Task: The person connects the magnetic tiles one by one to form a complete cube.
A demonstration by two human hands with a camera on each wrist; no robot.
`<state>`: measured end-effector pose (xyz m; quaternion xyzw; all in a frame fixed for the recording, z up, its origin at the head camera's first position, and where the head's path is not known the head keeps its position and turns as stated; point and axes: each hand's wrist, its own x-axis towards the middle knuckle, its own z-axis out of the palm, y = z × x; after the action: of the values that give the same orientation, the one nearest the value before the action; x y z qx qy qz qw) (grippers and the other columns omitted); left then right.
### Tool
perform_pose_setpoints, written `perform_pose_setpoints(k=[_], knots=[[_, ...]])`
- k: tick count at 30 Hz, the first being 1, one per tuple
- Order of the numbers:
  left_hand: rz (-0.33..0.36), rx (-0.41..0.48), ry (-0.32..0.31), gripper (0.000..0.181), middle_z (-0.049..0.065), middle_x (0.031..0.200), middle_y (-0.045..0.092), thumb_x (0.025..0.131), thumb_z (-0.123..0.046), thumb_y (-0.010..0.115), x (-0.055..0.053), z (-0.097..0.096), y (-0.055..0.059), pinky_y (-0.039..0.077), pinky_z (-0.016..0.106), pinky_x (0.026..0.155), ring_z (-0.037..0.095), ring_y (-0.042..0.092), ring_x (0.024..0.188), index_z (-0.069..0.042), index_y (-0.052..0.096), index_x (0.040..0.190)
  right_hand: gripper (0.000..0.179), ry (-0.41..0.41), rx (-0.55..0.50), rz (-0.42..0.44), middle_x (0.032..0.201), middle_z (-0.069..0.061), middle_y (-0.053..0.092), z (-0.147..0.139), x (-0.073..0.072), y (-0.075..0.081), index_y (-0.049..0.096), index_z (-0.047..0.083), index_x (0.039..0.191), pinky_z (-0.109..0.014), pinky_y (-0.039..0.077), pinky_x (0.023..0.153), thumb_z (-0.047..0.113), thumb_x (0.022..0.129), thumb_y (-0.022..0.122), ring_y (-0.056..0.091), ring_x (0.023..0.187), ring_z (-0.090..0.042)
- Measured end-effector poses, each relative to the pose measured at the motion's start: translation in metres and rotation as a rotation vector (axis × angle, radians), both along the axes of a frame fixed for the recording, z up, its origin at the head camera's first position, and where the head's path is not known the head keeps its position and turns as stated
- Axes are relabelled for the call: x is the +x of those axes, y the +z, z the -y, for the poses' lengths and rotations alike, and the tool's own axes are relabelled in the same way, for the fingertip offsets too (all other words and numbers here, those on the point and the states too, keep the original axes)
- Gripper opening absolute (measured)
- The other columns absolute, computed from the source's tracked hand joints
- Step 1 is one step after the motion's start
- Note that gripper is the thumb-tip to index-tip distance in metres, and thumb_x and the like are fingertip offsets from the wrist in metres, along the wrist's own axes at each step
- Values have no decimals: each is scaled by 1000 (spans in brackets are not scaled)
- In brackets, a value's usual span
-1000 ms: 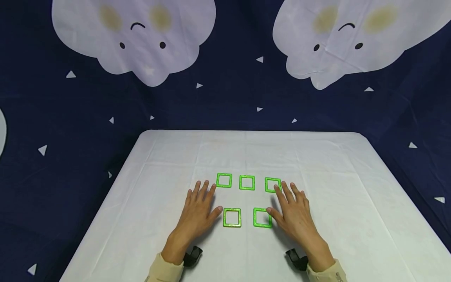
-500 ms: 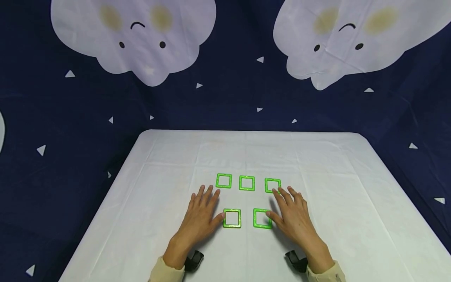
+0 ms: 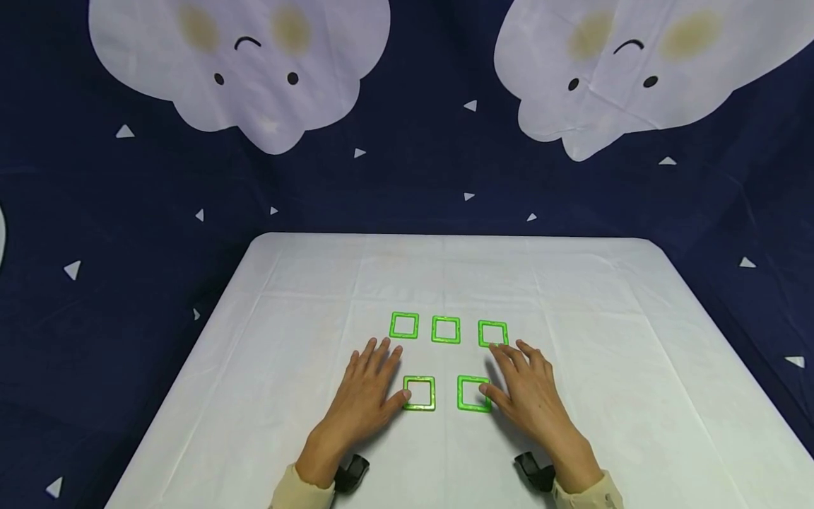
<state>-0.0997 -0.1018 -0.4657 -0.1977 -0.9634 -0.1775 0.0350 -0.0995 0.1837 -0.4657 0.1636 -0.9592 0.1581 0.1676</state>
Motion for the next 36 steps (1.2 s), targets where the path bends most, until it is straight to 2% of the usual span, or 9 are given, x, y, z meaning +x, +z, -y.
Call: perform_pose_setpoints(k=[9,17,22,30,36], knots=[[2,-6,-36,67,13,149,36,89,-46,57,2,-1,-1,22,55,113,35,26,142,-11,40,143,65,0,4,11,118,-12,62,0,0,-2,58,7,126,-54,34,92,36,71,79,44,121,-41],[25,-28,-77,70,12,147,39,86,-48,61,4,-1,-2,24,54,112,34,27,142,-11,42,142,60,-26,29,93,109,-11,62,0,1,-1,62,8,120,-52,33,94,38,71,79,46,115,-38],[26,-35,-93,70,12,144,41,84,-47,64,4,0,-3,26,52,112,34,29,141,-11,43,141,56,-24,46,98,103,-9,62,0,1,-1,65,9,116,-51,33,92,38,70,80,47,108,-36],[-17,-36,-102,68,12,132,49,80,-50,68,2,1,-4,31,48,109,34,37,133,-11,50,134,50,-10,64,96,96,-5,62,-1,0,-3,69,10,109,-49,34,88,37,69,81,47,100,-32],[-56,-43,-113,68,10,125,51,78,-50,69,2,0,-5,36,47,101,31,43,123,-12,53,131,47,-6,71,109,94,-4,61,-1,0,-5,70,11,107,-47,34,87,37,70,80,47,97,-30]])
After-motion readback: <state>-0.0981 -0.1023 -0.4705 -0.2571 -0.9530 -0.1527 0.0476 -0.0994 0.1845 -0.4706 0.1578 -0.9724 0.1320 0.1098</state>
